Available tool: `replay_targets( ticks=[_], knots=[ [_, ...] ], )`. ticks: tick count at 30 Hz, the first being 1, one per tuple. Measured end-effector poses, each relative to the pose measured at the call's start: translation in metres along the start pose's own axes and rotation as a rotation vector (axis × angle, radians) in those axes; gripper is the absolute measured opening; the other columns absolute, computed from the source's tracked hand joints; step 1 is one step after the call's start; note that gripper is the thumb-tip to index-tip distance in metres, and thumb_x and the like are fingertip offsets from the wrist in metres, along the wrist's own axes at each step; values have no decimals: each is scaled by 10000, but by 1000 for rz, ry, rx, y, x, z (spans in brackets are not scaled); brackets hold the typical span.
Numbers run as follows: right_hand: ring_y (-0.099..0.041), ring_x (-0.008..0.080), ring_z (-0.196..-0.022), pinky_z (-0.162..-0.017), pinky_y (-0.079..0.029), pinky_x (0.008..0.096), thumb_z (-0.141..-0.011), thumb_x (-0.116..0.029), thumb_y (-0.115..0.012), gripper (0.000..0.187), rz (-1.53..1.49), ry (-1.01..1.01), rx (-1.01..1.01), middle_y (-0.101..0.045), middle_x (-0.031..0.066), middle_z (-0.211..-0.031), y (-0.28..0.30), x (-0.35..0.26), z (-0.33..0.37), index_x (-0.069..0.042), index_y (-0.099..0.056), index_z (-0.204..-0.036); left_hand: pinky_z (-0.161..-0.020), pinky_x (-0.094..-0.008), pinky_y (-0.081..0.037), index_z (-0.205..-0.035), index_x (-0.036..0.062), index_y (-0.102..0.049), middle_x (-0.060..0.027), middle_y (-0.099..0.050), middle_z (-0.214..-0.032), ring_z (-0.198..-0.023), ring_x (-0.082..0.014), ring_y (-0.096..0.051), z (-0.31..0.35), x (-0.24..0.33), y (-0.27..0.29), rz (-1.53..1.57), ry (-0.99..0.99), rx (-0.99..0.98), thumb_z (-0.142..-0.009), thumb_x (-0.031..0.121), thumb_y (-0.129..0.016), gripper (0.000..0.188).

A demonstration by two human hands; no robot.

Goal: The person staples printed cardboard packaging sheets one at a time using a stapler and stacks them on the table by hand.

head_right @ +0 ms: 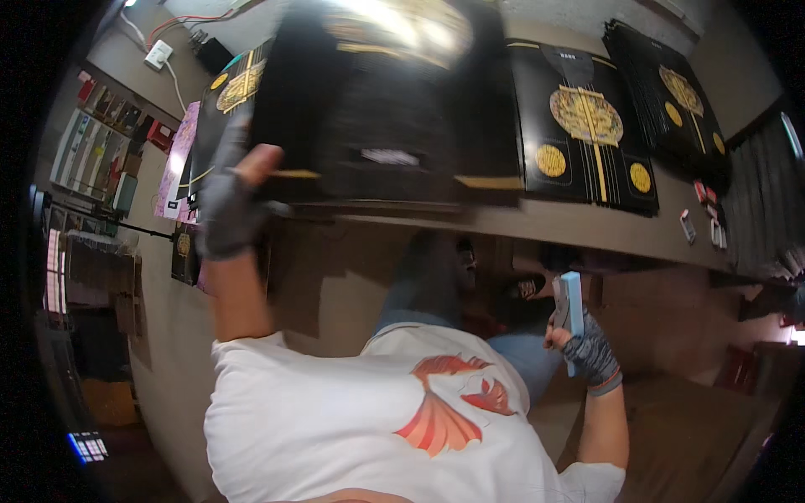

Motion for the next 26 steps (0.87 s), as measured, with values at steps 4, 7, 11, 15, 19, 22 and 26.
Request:
replay_targets(
  ticks=[4, 7, 11, 15, 19, 22, 26],
  knots=[
    [-603, 218, -825, -769, -507, 367, -861, -318, -674, 470, -226, 136, -51, -578, 103, -877, 4, -13, -9, -18, -457, -1151, -746, -221, -500, -1357, 11, -442, -77, -583, -1170, -916, -126, -612, -50, 14, 156, -98, -220, -23, -940, 160, -567, 460],
    [-601, 238, -828, -775, -505, 375, -865, -389, -673, 529, -400, 227, -5, -564, 114, -906, 30, -29, -35, -22, -442, -1167, -666, -232, -499, -1296, 28, -499, -36, -614, -1098, -870, -99, -607, -80, -18, 252, -246, -2, 62, -910, 134, -590, 410],
    [-551, 245, -882, -821, -465, 426, -923, -392, -592, 437, -636, 387, -79, -532, 105, -926, 60, -71, -81, -64, -454, -1176, -646, -345, -521, -1173, 26, -586, -82, -639, -1018, -868, -175, -622, -116, -70, 325, -528, 480, 124, -792, 243, -727, 460],
    [-545, 242, -855, -803, -448, 405, -920, -436, -586, 468, -726, 327, -198, -543, 96, -914, 86, -85, -117, -61, -472, -1176, -890, -390, -469, -1079, -6, -642, -229, -642, -1088, -1060, -329, -607, -188, 20, 198, -1496, 46, 72, -659, 489, -716, 653],
    [-544, 235, -789, -764, -437, 395, -901, -511, -575, 543, -867, 284, -290, -563, 96, -858, 106, -79, -138, -46, -471, -1161, -1027, -365, -401, -1325, 4, -503, -210, -553, -1304, -1207, -297, -532, -273, 46, 15, -1134, -386, -174, -848, 430, -592, 647],
    [-554, 238, -801, -763, -438, 390, -882, -532, -593, 554, -855, 213, -239, -569, 101, -864, 93, -82, -149, -52, -484, -1136, -1018, -431, -417, -1440, 112, -374, -228, -580, -1243, -1151, -248, -580, -349, 4, -95, -1372, -393, -271, -833, 225, -555, 643],
    [-566, 255, -829, -775, -449, 414, -856, -520, -635, 614, -910, 259, -228, -588, 121, -895, 111, -75, -153, -31, -480, -1193, -1038, -447, -410, -1512, 184, -215, -213, -469, -1383, -1219, -318, -534, -380, -40, -190, -1589, -314, -162, -814, 193, -580, 788]
  ],
)
Point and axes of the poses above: each hand's wrist, its own z-axis away from the middle knuckle, its own y-axis out of the back of the hand, x = y × z, the point moved 8 cm from there along -z, towards the middle knuckle
